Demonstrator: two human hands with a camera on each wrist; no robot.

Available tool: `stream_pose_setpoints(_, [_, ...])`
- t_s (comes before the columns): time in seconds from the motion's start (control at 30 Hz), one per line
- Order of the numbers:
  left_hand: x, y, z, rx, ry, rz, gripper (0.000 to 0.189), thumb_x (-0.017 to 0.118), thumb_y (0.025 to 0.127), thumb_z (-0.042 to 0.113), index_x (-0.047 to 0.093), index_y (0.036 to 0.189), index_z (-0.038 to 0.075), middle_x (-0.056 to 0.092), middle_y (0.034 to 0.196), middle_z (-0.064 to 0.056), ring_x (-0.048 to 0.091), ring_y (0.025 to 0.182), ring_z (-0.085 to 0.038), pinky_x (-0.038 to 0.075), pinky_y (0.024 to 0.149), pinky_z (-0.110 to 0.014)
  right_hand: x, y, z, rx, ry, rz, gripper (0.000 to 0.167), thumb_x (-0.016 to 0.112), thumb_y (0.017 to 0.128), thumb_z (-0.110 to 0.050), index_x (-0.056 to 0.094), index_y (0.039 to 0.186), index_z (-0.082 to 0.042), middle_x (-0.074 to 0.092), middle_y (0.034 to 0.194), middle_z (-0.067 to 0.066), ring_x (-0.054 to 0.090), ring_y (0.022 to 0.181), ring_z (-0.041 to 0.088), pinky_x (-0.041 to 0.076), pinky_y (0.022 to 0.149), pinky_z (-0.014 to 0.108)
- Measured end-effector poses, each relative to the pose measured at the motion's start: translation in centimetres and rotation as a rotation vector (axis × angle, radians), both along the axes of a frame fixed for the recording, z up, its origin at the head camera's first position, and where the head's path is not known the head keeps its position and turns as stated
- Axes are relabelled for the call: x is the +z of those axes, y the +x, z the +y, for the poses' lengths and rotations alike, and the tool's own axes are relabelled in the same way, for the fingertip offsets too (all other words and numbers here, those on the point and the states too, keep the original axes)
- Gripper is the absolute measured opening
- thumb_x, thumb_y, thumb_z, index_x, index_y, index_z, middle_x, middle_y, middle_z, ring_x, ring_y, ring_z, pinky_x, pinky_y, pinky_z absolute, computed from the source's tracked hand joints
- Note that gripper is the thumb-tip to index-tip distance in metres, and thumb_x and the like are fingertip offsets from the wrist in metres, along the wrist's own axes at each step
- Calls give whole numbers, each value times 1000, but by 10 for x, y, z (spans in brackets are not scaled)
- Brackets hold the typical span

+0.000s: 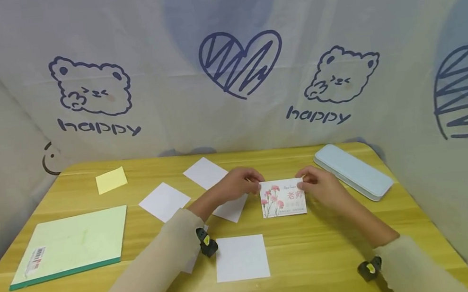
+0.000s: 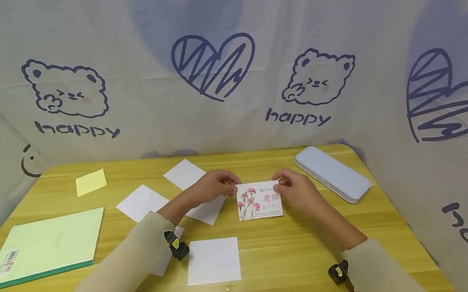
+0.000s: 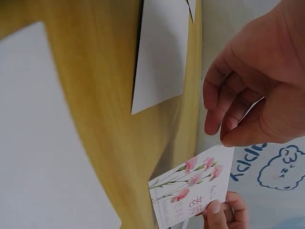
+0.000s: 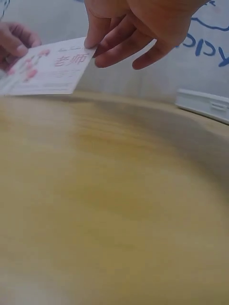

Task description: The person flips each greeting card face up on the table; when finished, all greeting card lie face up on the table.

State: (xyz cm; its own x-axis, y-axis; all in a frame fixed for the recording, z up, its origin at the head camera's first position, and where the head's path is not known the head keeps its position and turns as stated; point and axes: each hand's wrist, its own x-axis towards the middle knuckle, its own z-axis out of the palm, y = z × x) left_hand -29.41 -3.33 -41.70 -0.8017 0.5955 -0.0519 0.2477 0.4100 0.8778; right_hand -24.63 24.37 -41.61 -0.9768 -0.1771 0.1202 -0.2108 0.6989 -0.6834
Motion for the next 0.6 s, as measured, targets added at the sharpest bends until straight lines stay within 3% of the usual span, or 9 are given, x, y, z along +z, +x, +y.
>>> stream_pose_setpoints(0.2, [-6, -17, 15, 9, -151, 110, 16, 63, 98, 13, 70, 112, 8, 69, 101, -3, 55, 82, -13, 46, 72, -25, -10, -23, 9, 29, 97, 13, 12, 67, 96, -10, 68, 108, -6, 66, 97, 10, 58, 89, 24, 48, 79, 35])
stream_pose_setpoints(0.47, [-17, -36, 27, 11, -265, 157, 13, 64, 99, 12, 70, 110, 9, 69, 108, -4, 57, 91, -13, 48, 82, -27, -22, -53, 14, 63, 167, 36, 11, 69, 94, -8, 69, 105, -4, 66, 93, 10, 56, 85, 23, 48, 78, 37])
stream_pose_setpoints(0.6, [-21, -45, 31, 32, -288, 163, 15, 64, 99, 10, 72, 110, 7, 70, 109, -7, 58, 89, -15, 49, 78, -26, -24, -63, 12, 73, 197, 28, 11, 68, 94, -8, 70, 104, -2, 67, 93, 10, 57, 85, 23, 48, 79, 37])
